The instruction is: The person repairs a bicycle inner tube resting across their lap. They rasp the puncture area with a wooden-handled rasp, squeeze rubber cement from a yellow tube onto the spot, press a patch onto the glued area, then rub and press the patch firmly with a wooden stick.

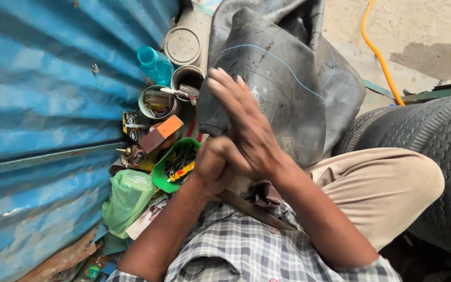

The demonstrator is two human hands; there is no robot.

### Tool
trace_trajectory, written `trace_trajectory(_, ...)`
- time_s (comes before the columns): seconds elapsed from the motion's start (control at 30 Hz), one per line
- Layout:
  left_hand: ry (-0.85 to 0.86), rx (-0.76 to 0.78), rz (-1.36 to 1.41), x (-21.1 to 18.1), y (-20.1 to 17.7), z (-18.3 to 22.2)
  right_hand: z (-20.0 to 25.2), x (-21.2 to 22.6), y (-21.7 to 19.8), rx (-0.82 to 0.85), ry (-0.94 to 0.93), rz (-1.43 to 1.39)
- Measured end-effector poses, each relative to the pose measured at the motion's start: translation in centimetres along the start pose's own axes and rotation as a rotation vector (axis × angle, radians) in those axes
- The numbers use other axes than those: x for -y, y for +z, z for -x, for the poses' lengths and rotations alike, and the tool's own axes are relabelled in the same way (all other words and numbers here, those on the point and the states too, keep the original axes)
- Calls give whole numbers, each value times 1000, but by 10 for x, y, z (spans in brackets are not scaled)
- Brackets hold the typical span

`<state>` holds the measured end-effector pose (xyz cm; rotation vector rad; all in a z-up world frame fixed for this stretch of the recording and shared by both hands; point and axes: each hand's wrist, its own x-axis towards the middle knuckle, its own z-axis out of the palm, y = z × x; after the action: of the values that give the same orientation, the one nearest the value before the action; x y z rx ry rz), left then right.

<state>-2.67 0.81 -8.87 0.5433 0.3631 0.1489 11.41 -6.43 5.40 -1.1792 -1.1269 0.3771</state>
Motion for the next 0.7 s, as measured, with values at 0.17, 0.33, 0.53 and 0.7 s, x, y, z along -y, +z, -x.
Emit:
trace_trajectory(0.17,-49,-61,171,-59,65,1,-30,-81,-71,-136,73,1131)
trace_trajectory(0.33,-30,-83,227,-68,47,1,76,-27,-132,-349,370,884)
trace_trajectory(0.53,18,-157,139,-60,66,1,233,36,-81,177,800,616)
trace_trajectory(0.7,60,-162,-30,-47,73,-6,274,69,-70,55,749,704)
